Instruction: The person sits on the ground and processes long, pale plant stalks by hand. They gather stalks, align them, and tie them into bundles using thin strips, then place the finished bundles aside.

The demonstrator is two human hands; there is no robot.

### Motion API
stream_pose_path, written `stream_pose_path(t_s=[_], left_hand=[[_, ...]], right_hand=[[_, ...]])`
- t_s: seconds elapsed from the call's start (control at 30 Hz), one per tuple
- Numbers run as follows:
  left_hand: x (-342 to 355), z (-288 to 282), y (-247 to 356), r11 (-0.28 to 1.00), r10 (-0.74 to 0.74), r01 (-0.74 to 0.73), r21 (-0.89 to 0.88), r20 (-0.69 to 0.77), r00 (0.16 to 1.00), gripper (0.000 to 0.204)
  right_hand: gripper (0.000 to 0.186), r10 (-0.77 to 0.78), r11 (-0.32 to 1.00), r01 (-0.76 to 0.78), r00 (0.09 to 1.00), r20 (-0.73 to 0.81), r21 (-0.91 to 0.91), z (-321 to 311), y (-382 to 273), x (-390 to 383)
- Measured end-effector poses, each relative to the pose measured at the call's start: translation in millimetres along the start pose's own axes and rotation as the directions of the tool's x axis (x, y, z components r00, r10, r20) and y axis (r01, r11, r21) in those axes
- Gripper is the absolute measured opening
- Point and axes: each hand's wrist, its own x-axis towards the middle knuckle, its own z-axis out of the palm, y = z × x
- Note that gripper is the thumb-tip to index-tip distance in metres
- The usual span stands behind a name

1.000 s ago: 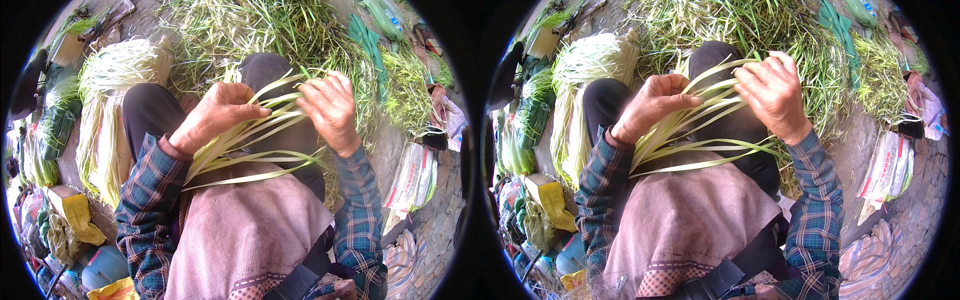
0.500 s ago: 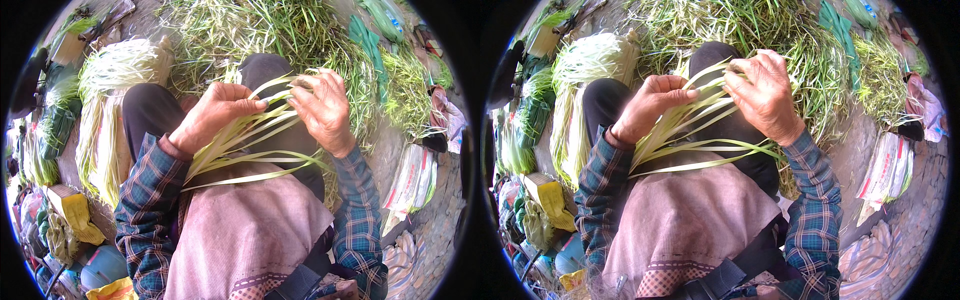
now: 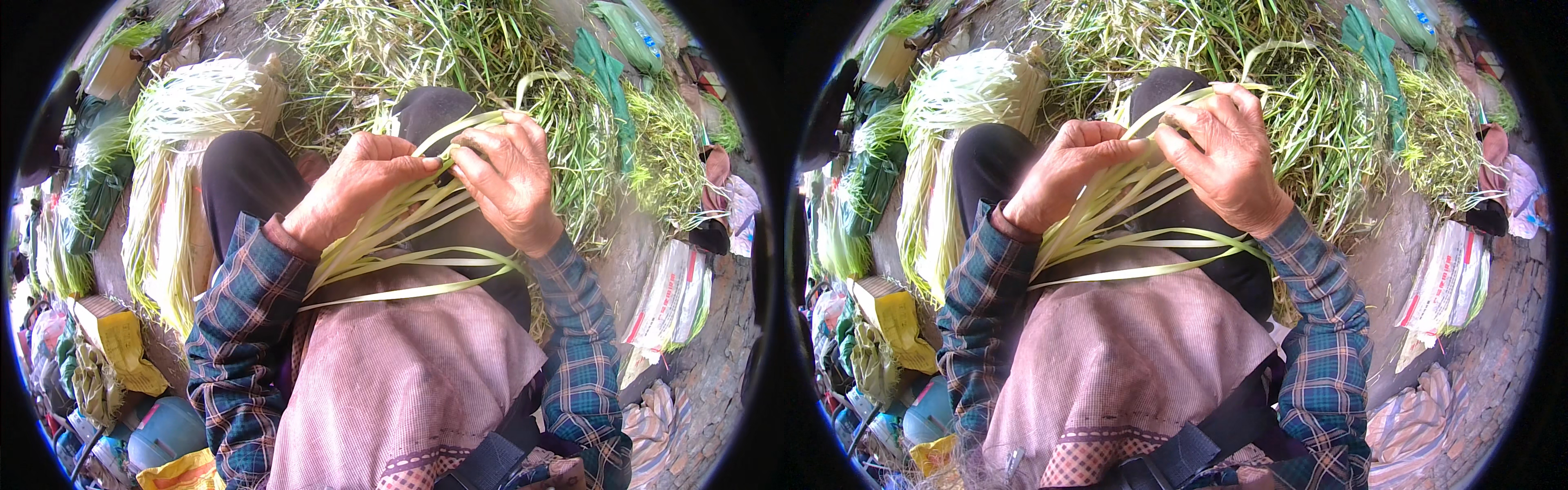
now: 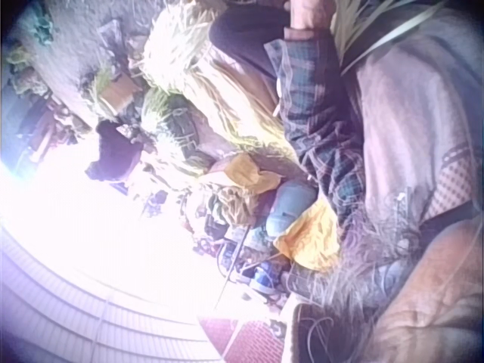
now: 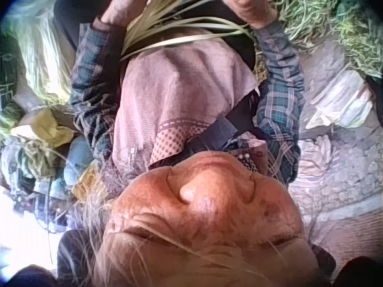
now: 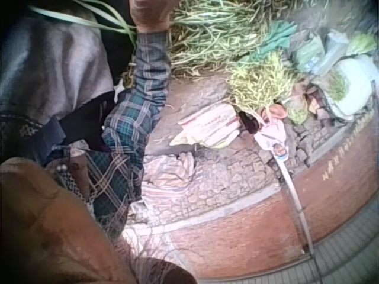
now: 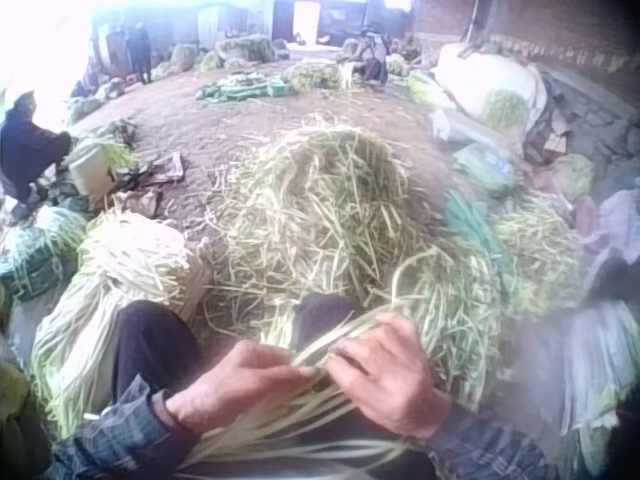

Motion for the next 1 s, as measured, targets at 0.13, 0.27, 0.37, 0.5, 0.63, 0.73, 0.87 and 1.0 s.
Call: stream_pose_path(t_s=[0.13, 0.27, 0.37, 0.5, 0.63, 0.73, 0.87, 1.0], left_hand=[[0, 0, 1, 1.000, -0.021, 0.021, 0.021, -0.010, 1.000, 0.026], [2, 0, 1, 0.998, -0.029, 0.032, 0.055, -0.056, 0.998, 0.025], [2, 0, 1, 0.990, 0.005, 0.001, 0.141, -0.045, 0.999, 0.023], [1, 3, 0, 0.968, 0.004, 0.002, 0.250, -0.022, 1.000, 0.025], [-1, 3, 1, 0.900, 0.052, -0.036, 0.434, -0.024, 0.998, 0.026], [0, 6, -1, 0.795, 0.176, -0.169, 0.583, 0.044, 0.983, 0.041], [-4, 15, -9, 0.536, 0.323, -0.291, 0.792, 0.126, 0.938, 0.049], [-4, 24, -13, 0.338, 0.440, -0.340, 0.878, 0.173, 0.881, 0.044]], right_hand=[[0.018, -0.022, 1.000, 0.022, 1.000, -0.008, 0.003, -2, 1, -1], [0.017, -0.032, 0.999, 0.032, 0.999, -0.011, 0.032, -8, -1, -5], [0.018, -0.014, 0.999, 0.013, 1.000, 0.028, 0.030, -8, -6, -10], [0.012, 0.663, 0.484, -0.494, 0.746, 0.066, 0.723, -3, -7, -22], [0.021, 0.739, 0.652, -0.522, 0.600, -0.306, 0.551, -21, 45, -41], [0.024, 0.574, 0.818, -0.501, 0.680, -0.456, 0.282, -46, 87, -63], [0.026, 0.504, 0.792, -0.575, 0.804, -0.315, -0.202, -59, 95, -92], [0.022, 0.535, 0.787, -0.563, 0.827, -0.175, -0.252, -52, 72, -112]])
